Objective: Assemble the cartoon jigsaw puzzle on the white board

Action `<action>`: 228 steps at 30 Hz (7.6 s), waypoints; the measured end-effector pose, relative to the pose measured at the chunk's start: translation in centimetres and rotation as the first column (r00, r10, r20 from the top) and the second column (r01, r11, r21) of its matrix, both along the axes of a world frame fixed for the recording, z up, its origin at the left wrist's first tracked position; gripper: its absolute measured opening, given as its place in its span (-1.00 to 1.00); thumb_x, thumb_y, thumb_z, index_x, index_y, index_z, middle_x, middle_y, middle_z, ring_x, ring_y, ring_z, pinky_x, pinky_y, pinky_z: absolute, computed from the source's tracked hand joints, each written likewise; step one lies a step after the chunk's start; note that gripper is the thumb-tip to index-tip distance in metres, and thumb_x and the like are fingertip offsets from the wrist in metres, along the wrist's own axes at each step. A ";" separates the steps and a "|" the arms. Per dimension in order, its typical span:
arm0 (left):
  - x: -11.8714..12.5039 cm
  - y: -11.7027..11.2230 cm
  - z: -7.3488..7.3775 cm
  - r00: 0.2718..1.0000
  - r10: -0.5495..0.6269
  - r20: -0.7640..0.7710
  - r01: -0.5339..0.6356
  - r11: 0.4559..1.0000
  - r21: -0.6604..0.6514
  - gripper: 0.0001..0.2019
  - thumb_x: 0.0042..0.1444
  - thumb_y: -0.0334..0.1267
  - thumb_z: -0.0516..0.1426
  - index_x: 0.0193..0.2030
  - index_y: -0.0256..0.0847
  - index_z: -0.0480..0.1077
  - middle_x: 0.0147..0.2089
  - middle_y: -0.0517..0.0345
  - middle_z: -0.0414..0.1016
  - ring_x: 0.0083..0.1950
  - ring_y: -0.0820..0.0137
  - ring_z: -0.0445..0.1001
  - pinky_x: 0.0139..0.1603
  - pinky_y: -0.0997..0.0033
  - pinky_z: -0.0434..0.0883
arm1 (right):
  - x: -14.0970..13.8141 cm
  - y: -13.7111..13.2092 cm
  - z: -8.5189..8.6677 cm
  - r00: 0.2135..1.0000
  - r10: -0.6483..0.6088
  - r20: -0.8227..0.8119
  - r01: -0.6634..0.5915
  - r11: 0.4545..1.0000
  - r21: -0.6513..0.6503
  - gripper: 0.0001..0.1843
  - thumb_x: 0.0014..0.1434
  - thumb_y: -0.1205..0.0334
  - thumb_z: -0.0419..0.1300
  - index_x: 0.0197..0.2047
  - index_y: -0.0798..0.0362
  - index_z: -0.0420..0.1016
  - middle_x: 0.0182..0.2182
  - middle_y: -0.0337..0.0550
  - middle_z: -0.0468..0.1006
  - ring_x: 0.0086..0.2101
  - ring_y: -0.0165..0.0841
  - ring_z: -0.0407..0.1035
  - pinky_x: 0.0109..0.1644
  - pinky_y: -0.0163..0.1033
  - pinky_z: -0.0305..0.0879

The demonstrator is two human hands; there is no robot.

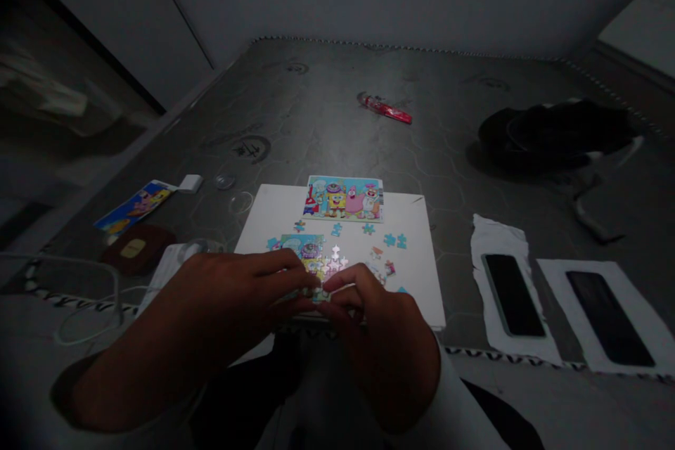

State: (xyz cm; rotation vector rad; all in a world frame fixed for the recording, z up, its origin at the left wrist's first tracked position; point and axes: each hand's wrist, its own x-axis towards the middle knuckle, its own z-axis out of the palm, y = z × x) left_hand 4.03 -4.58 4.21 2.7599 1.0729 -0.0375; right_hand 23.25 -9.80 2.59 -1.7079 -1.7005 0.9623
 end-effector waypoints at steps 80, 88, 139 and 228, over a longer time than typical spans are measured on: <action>-0.4 0.2 0.5 0.998 -0.036 0.047 0.038 0.998 -0.040 -0.74 0.17 -0.47 0.11 -0.13 -0.02 0.47 -0.25 0.30 0.56 -0.39 0.45 0.48 -0.49 0.46 0.10 | 0.6 0.1 -1.4 0.770 0.045 0.637 -0.319 0.891 0.324 -0.85 0.03 0.09 0.40 -0.27 -0.16 0.61 -0.56 -0.38 0.57 -0.54 -0.33 0.44 -0.52 -0.27 0.15; -0.4 0.2 0.4 0.998 -0.038 0.054 0.040 0.998 -0.039 -0.76 0.15 -0.49 0.12 -0.16 -0.05 0.45 -0.25 0.26 0.57 -0.38 0.39 0.51 -0.50 0.45 0.13 | 0.7 -0.1 -1.4 0.782 0.043 0.622 -0.316 0.888 0.335 -0.84 0.00 0.15 0.43 -0.29 -0.15 0.61 -0.57 -0.37 0.55 -0.54 -0.34 0.43 -0.51 -0.27 0.14; 0.0 -0.1 0.3 0.994 -0.022 0.103 0.012 0.995 0.096 -0.95 0.21 -0.25 0.17 -0.18 -0.11 0.41 -0.26 0.30 0.52 -0.41 0.43 0.46 -0.56 0.36 -0.08 | 2.0 0.1 -1.8 0.738 0.106 0.667 -0.486 0.768 0.417 -0.45 0.42 0.01 -0.19 -0.19 -0.04 0.61 -0.61 -0.20 0.53 -0.63 -0.37 0.39 -0.61 -0.29 0.20; -1.5 0.7 0.3 0.964 0.237 -0.124 -0.239 0.971 0.000 -0.71 0.15 -0.40 -0.03 -0.11 -0.03 0.43 -0.23 0.15 0.56 -0.42 0.32 0.50 -0.52 0.39 0.13 | 8.5 2.9 -4.5 0.688 0.273 0.673 -0.186 0.962 -0.199 -0.67 0.20 -0.15 0.13 -0.09 -0.18 0.50 -0.36 -0.29 0.66 -0.47 -0.33 0.50 -0.47 -0.26 0.22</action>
